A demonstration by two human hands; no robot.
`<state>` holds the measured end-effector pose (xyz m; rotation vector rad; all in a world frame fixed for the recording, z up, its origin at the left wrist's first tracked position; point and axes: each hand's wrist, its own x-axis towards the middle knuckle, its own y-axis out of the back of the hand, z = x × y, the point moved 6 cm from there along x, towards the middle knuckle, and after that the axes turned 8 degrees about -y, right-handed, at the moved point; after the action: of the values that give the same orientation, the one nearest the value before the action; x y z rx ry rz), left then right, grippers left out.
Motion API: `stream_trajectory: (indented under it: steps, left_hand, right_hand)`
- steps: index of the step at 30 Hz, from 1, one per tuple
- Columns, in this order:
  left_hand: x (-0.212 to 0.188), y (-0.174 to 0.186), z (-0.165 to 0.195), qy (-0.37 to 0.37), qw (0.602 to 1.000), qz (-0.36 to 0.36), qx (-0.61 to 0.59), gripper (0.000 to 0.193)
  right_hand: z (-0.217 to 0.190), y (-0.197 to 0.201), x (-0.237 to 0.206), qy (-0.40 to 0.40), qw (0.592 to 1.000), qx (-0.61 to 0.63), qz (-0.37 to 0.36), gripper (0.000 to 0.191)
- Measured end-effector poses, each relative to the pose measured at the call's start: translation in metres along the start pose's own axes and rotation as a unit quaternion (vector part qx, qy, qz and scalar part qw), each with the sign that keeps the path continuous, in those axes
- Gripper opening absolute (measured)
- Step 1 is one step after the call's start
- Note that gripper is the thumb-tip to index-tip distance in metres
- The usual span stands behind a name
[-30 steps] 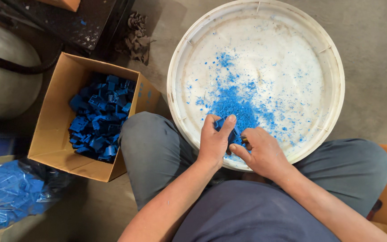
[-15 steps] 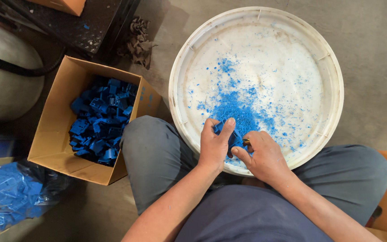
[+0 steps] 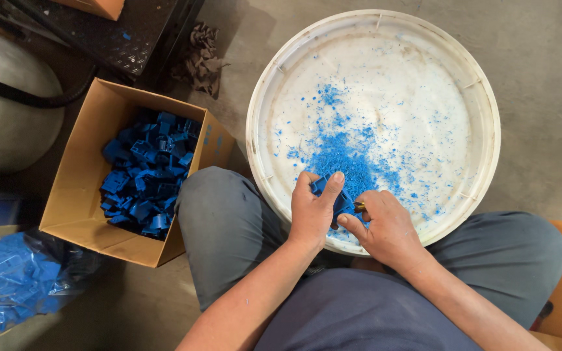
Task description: The person uses a small yellow tool to shave off excess material from blue plastic components over a white bucket, then places the finished parts into a cardboard box.
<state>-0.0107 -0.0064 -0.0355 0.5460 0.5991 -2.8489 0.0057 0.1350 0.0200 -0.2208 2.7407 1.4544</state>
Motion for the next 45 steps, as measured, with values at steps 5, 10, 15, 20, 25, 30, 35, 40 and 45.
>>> stream_trajectory:
  steps: [5,10,15,20,25,30,35,40,45]
  left_hand:
    - [-0.001,-0.001,-0.002,0.02,1.0,-0.003,-0.004,0.048]
    - [-0.001,-0.002,-0.002,0.035,0.999,-0.006,-0.022,0.048]
    - [-0.001,-0.003,-0.001,0.041,0.998,-0.009,-0.038,0.048]
    - [-0.002,-0.002,0.001,0.041,0.999,-0.01,-0.026,0.048]
    - [-0.001,0.001,-0.001,0.028,1.0,0.006,0.002,0.048]
    - [0.0,0.005,-0.002,0.008,1.0,0.008,0.029,0.047]
    - [0.001,0.006,-0.005,0.014,1.0,-0.002,0.026,0.046]
    - [-0.001,0.005,-0.004,0.024,1.0,-0.003,0.012,0.046]
    - [-0.002,0.002,0.001,0.066,0.998,0.004,-0.016,0.047]
  right_hand:
    - [0.002,-0.001,0.0,0.004,1.0,-0.002,0.004,0.045]
    - [0.003,-0.002,0.0,0.002,1.0,0.001,-0.001,0.045]
    - [0.001,0.0,-0.001,0.006,1.0,0.016,0.008,0.045]
    - [0.0,0.0,-0.001,0.013,1.0,0.009,0.006,0.046]
    - [0.002,-0.004,0.0,0.005,1.0,-0.013,-0.006,0.046]
    - [0.003,-0.009,0.002,0.002,0.999,-0.021,-0.026,0.046]
    - [0.004,-0.011,0.002,0.012,0.999,-0.011,-0.036,0.043]
    - [0.004,-0.012,0.001,0.019,0.999,0.001,-0.035,0.042]
    - [-0.002,-0.007,0.0,0.038,0.999,0.031,0.007,0.042]
